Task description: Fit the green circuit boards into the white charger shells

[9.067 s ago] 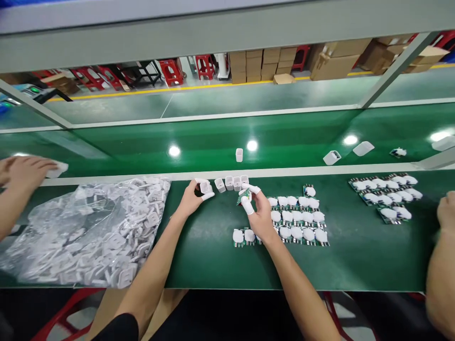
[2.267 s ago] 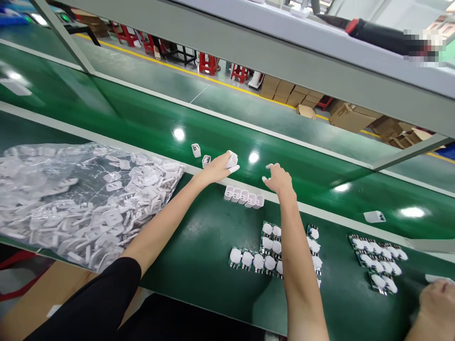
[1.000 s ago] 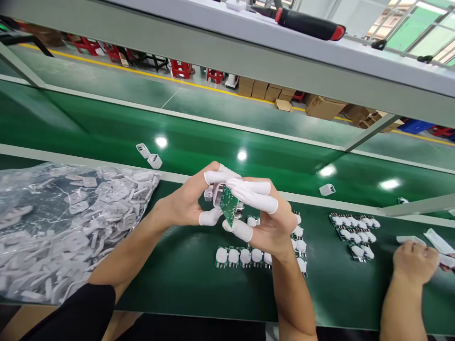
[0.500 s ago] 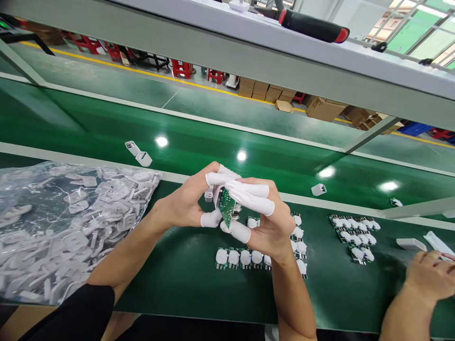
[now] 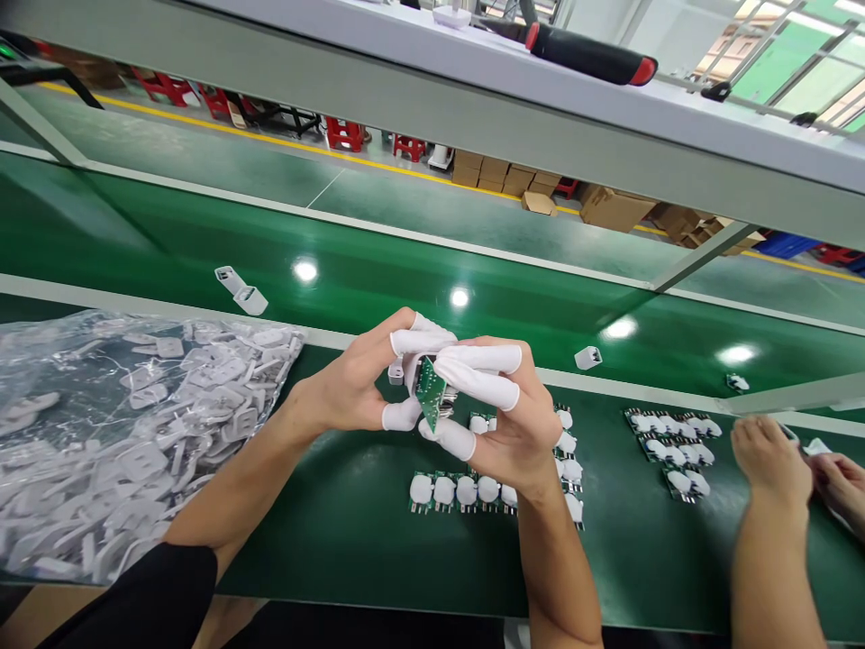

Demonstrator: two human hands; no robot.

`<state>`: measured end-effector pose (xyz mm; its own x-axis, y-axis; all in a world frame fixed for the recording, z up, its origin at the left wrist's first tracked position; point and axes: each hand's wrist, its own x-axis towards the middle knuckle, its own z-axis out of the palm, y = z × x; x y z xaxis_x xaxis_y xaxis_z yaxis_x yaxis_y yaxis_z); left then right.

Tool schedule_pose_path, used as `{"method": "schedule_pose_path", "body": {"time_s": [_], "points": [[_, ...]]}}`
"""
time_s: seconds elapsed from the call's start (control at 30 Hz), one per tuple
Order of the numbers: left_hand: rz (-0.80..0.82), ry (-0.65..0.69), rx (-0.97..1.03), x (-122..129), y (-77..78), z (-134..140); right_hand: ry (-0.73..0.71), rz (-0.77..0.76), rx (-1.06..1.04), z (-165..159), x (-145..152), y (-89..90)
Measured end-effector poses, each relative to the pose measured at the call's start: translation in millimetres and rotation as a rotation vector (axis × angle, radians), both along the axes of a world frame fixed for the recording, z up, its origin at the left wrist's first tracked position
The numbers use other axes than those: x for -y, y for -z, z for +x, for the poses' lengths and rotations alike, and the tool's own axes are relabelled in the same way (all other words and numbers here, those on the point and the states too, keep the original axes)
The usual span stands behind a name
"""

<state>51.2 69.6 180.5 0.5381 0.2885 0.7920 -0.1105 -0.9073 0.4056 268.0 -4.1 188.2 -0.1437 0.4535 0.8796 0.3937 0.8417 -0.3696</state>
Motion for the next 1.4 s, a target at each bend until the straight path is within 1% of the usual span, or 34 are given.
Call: {"method": "schedule_pose_path", "body": {"time_s": [0.13,0.23,0.3,0.4,0.47,0.53,0.67,0.77,0.97,1.1,1.23,1.3,1.4], "points": [[-0.002,0.02,0.01,1,-1.4,0,-0.022,0.015,0.018,1,-2,2.3],[-0.025,0.033,-0.004,2,-1.0,0,0.038,-0.011,0.044,-1,-2,3.9],[-0.037,0.016,-0.008,1,0.1,0,0.079,-0.035,0.049,-2,-2,3.4],[-0.095,0.011,-0.006,0,1.3,-1,0.096,-0.081,0.06,0,0,0.1],[-0.21,0.046,-0.023,0,1.1,-1,0.082,-0.09,0.097,4,2,-2.9],[-0.366,0.109,-0.044,1,0.7,0,0.08,-0.06,0.18,9,3,-5.7],[-0.649,0.253,-0.01,4,2.7,6,0.184,0.051,0.367,11,3,-7.2],[-0.766,0.324,0.031,5,8.7,11,0.226,0.13,0.361,8,0,-4.3],[-0.81,0.334,0.134,3,20.3,14,0.275,0.184,0.331,8,-5,1.4],[-0.807,0.292,0.151,2,20.5,12,0.3,0.212,0.335,7,-8,3.2],[-0.782,0.274,0.182,1,17.9,11,0.278,0.213,0.283,2,-9,3.3],[-0.773,0.285,0.207,0,17.8,11,0.251,0.192,0.261,0,-7,2.3],[-0.805,0.28,0.269,1,17.8,14,0.221,0.088,0.241,-1,-5,2.0]]}}
